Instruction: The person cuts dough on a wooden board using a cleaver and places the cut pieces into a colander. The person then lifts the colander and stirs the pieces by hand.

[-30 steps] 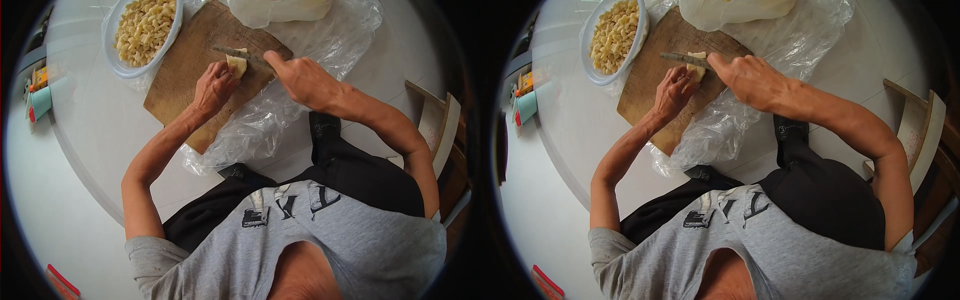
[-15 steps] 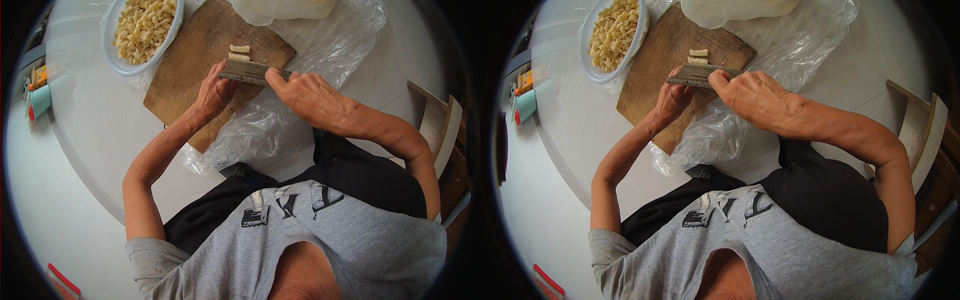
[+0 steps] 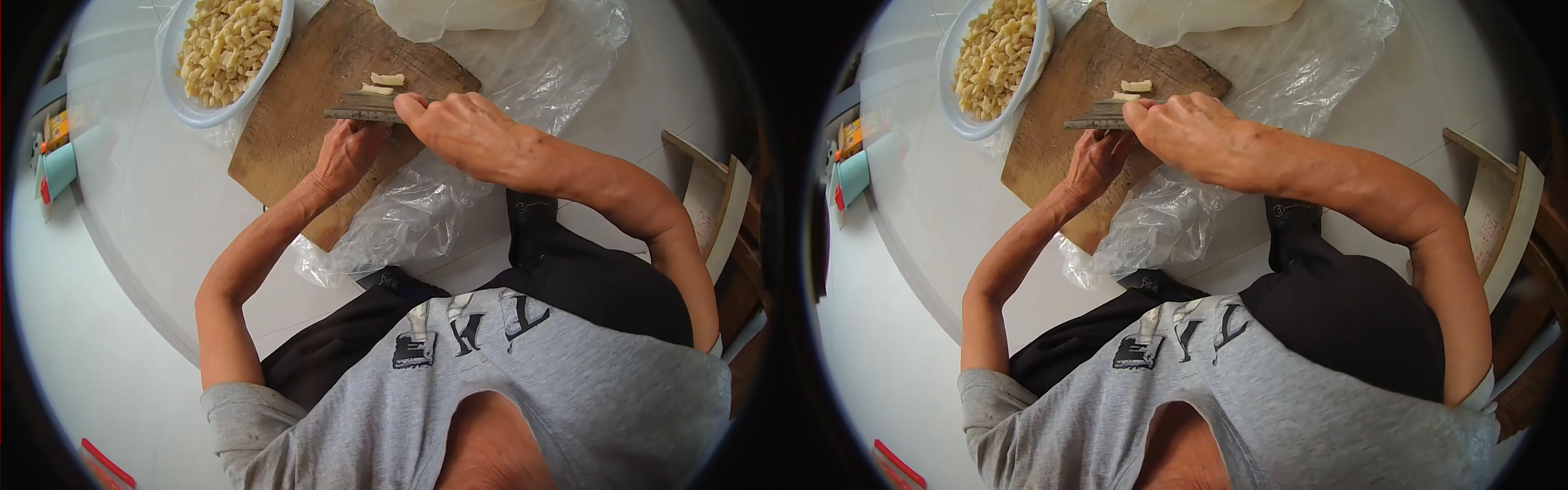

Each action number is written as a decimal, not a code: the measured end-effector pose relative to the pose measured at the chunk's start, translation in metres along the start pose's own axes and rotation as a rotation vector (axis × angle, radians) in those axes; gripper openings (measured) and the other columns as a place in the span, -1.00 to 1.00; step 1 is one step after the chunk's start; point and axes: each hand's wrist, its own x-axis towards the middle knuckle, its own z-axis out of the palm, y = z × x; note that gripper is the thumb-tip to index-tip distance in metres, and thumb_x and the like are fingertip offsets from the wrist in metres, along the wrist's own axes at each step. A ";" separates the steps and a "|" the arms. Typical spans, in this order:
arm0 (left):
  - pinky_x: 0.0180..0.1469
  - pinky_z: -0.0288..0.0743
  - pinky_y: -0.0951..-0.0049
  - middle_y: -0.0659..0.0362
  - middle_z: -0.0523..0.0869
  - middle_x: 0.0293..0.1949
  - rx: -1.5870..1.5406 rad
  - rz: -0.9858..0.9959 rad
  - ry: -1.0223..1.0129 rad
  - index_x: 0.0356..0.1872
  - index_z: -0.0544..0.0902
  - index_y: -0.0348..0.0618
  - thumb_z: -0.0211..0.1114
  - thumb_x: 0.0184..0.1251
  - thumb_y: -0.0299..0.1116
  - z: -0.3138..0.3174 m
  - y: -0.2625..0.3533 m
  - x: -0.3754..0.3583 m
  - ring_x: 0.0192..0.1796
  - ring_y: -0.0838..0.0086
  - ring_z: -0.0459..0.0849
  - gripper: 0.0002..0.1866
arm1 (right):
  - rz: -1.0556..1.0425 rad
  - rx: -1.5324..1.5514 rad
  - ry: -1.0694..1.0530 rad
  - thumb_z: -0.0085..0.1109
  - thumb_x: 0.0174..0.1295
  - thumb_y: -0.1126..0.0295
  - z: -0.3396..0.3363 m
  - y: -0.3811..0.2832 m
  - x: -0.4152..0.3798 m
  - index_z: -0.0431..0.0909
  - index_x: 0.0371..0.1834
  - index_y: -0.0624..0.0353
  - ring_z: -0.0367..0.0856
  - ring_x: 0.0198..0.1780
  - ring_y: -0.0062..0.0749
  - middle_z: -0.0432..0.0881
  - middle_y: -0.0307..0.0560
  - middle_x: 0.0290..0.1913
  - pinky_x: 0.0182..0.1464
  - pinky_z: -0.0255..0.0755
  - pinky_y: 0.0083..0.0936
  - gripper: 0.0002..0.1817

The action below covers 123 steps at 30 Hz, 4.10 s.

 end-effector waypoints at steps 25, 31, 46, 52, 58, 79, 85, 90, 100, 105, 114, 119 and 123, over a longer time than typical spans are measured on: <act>-0.06 0.53 0.26 -0.06 0.52 0.01 0.095 0.095 0.042 -0.25 0.60 -0.26 0.23 0.06 -0.53 -0.005 0.006 0.003 -0.01 0.08 0.53 -0.81 | 0.026 -0.079 -0.065 0.08 -0.03 0.68 -0.010 -0.010 -0.039 0.27 -0.18 0.46 0.67 -0.54 -0.20 0.54 0.04 -0.66 -0.56 0.55 -0.45 -0.68; -0.07 0.52 0.23 -0.06 0.53 -0.07 0.006 0.110 0.080 -0.25 0.60 -0.24 0.21 0.05 -0.56 -0.002 0.003 0.002 -0.04 0.05 0.53 -0.81 | 0.032 -0.034 -0.075 0.02 -0.02 0.71 -0.009 -0.009 -0.027 0.21 -0.28 0.38 0.61 -0.61 -0.11 0.49 0.11 -0.71 -0.60 0.49 -0.37 -0.75; -0.05 0.49 0.26 -0.01 0.49 0.03 0.139 0.029 0.000 -0.13 0.61 -0.20 0.26 0.11 -0.51 -0.008 0.015 -0.004 -0.05 0.10 0.55 -0.74 | 0.134 0.173 0.110 0.03 0.11 0.58 0.014 0.022 -0.017 0.20 -0.18 0.32 0.54 -0.58 0.11 0.49 0.18 -0.67 -0.55 0.42 -0.16 -0.74; -0.09 0.51 0.25 -0.01 0.50 -0.07 0.223 0.078 0.005 -0.28 0.58 -0.24 0.22 0.05 -0.49 -0.012 0.017 0.000 -0.06 0.12 0.54 -0.82 | 0.044 0.088 0.077 0.02 0.05 0.64 -0.002 0.004 -0.042 0.20 -0.15 0.32 0.54 -0.63 -0.03 0.46 0.12 -0.69 -0.62 0.41 -0.24 -0.70; -0.13 0.52 0.25 0.00 0.53 -0.19 0.133 0.081 -0.026 -0.31 0.57 -0.25 0.20 0.04 -0.51 -0.007 0.010 -0.002 -0.08 0.11 0.54 -0.85 | 0.027 -0.053 -0.059 0.03 0.00 0.67 -0.007 -0.005 -0.045 0.24 -0.20 0.42 0.65 -0.57 -0.13 0.51 0.08 -0.71 -0.58 0.52 -0.36 -0.72; -0.11 0.50 0.23 -0.06 0.51 -0.15 0.001 -0.106 -0.106 -0.17 0.54 -0.26 0.16 0.07 -0.47 0.007 -0.003 -0.012 -0.06 0.05 0.52 -0.75 | 0.010 -0.004 -0.053 -0.01 0.06 0.61 0.001 -0.013 0.005 0.24 -0.24 0.35 0.64 -0.51 -0.01 0.56 0.15 -0.62 -0.54 0.51 -0.25 -0.79; -0.11 0.48 0.25 -0.08 0.51 -0.13 0.220 0.103 0.163 -0.20 0.57 -0.26 0.13 0.10 -0.46 -0.009 0.018 -0.008 -0.11 0.06 0.50 -0.77 | 0.047 0.058 -0.046 -0.05 0.10 0.59 0.011 -0.003 0.002 0.21 -0.22 0.28 0.60 -0.48 0.12 0.56 0.19 -0.58 -0.49 0.46 -0.09 -0.80; -0.04 0.44 0.32 -0.03 0.47 -0.06 0.154 -0.100 -0.085 -0.11 0.57 -0.24 0.07 0.08 -0.49 -0.009 0.012 -0.018 -0.04 0.15 0.46 -0.70 | 0.077 0.192 -0.063 -0.05 0.17 0.54 0.017 0.005 -0.010 0.21 -0.14 0.22 0.56 -0.42 0.20 0.54 0.25 -0.54 -0.42 0.43 -0.02 -0.78; 0.01 0.49 0.38 0.03 0.48 -0.04 0.090 -0.031 0.132 -0.12 0.51 -0.37 0.11 0.03 -0.61 0.010 0.008 -0.022 0.03 0.21 0.49 -0.69 | 0.075 0.162 0.000 -0.04 0.21 0.50 -0.002 0.007 -0.008 0.23 0.04 0.21 0.54 -0.49 0.15 0.53 0.23 -0.54 -0.47 0.40 -0.06 -0.68; 0.01 0.48 0.36 0.04 0.48 -0.04 0.064 -0.047 0.126 -0.11 0.51 -0.36 0.10 0.04 -0.62 0.011 0.008 -0.024 0.04 0.20 0.49 -0.69 | 0.083 0.137 0.017 -0.05 0.18 0.55 -0.017 -0.011 -0.028 0.22 0.08 0.22 0.55 -0.50 0.10 0.52 0.18 -0.55 -0.49 0.41 -0.10 -0.63; 0.09 0.44 0.35 0.02 0.41 -0.01 0.092 -0.063 0.085 -0.09 0.52 -0.36 0.09 0.04 -0.55 0.010 0.016 -0.023 0.09 0.17 0.40 -0.66 | 0.037 -0.042 -0.111 -0.02 0.01 0.67 -0.004 -0.009 -0.040 0.16 0.17 0.27 0.57 -0.55 0.06 0.52 0.21 -0.51 -0.55 0.47 -0.17 -0.43; 0.09 0.43 0.34 -0.04 0.37 0.01 0.110 -0.038 0.094 -0.20 0.55 -0.40 0.10 0.02 -0.54 0.013 0.013 -0.024 0.08 0.15 0.39 -0.73 | 0.034 -0.076 -0.172 0.01 -0.03 0.70 -0.004 -0.011 -0.034 0.13 0.18 0.33 0.58 -0.55 0.09 0.50 0.26 -0.51 -0.55 0.49 -0.18 -0.40; 0.07 0.44 0.35 -0.06 0.35 0.02 0.119 0.002 0.099 -0.25 0.54 -0.42 0.10 0.00 -0.53 0.022 0.006 -0.025 0.07 0.16 0.39 -0.75 | 0.051 -0.057 -0.212 0.01 -0.03 0.70 -0.011 -0.015 -0.033 0.12 0.18 0.33 0.58 -0.53 0.13 0.50 0.29 -0.50 -0.55 0.49 -0.16 -0.39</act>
